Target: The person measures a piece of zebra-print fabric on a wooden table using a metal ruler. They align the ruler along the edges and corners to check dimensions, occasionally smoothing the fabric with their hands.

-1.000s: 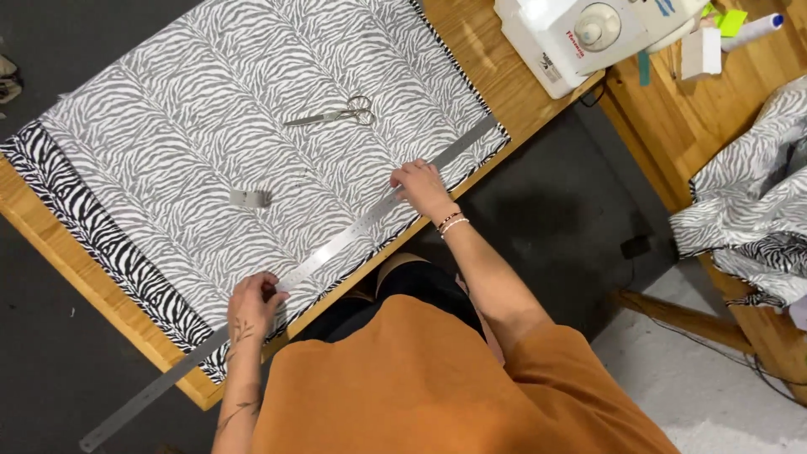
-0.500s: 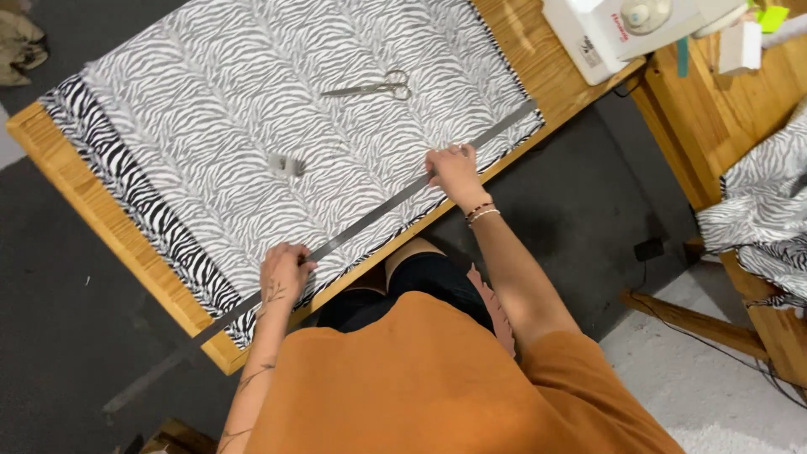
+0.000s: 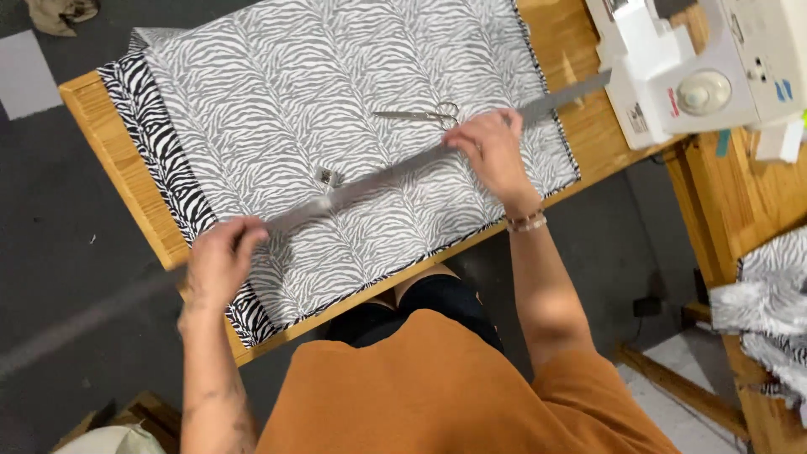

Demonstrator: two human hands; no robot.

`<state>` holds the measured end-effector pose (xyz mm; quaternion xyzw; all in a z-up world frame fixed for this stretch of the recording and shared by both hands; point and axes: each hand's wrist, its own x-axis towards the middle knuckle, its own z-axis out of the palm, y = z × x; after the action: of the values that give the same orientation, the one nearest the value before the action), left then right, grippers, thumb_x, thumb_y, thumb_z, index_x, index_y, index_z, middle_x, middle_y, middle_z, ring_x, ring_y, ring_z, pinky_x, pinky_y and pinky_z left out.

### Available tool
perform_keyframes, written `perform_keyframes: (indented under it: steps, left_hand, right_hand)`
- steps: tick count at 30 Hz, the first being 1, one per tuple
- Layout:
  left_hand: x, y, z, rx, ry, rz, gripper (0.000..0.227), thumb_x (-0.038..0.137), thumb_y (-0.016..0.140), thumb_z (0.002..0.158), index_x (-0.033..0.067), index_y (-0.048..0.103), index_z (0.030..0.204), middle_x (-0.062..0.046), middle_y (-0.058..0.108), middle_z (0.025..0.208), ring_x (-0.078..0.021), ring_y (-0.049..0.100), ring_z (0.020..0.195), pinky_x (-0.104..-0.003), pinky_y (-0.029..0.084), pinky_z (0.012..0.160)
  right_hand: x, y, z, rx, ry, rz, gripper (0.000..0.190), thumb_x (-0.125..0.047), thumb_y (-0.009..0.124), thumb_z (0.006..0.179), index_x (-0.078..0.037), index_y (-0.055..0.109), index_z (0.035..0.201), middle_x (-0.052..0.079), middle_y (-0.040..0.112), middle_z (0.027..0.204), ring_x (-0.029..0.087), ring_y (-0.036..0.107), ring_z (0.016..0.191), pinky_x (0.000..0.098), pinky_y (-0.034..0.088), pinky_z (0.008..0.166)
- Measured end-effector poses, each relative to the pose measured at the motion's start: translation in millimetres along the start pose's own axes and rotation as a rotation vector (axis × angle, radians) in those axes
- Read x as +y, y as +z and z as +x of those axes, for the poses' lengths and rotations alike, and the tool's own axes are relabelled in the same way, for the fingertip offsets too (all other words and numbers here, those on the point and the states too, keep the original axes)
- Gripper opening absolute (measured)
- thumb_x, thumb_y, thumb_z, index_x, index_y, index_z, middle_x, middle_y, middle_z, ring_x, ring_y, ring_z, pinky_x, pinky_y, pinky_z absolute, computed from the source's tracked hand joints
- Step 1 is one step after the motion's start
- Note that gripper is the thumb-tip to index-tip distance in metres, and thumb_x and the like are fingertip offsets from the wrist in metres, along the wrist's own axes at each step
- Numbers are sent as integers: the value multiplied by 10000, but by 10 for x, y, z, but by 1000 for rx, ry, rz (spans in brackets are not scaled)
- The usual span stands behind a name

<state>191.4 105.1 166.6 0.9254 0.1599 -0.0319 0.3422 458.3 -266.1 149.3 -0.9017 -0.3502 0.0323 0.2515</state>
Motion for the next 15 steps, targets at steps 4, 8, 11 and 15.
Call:
perform_keyframes:
  steps: [4, 8, 11, 15]
  left_hand:
    - [-375, -14, 785, 99, 139, 8, 143, 129, 645, 1026, 62, 739, 1110, -113, 749, 953, -308, 675, 819, -441, 493, 763]
    - [-794, 177, 1534, 145, 88, 66, 154, 232, 604, 1095, 160, 740, 1088, -83, 721, 861, -354, 659, 900, -465, 451, 874]
    - [-1014, 413, 1949, 63, -85, 54, 154, 291, 608, 1101, 203, 730, 1133, -108, 744, 962, -384, 680, 1027, -489, 473, 977]
    - [-1131, 627, 2245, -60, -197, 62, 239, 333, 584, 1095, 145, 728, 1126, -173, 744, 998, -432, 677, 1047, -540, 491, 954]
  right_hand:
    - [73, 148, 860, 127, -115, 47, 198, -217, 567, 1071, -198, 733, 966, -54, 701, 947, 193, 603, 976, 432, 209, 1064]
    - [671, 779, 1517, 112, -12, 47, 85, -336, 665, 976, -277, 726, 970, -57, 704, 939, 172, 605, 992, 505, 202, 1096]
    - [1013, 1115, 1796, 25, 58, 39, 111, -399, 662, 971, -307, 702, 1018, -50, 687, 970, 171, 597, 1066, 550, 197, 1130]
    - [1291, 1447, 1860, -98, 142, -1, 147, -429, 640, 979, -308, 690, 1047, -31, 658, 1024, 198, 576, 1125, 552, 224, 1154]
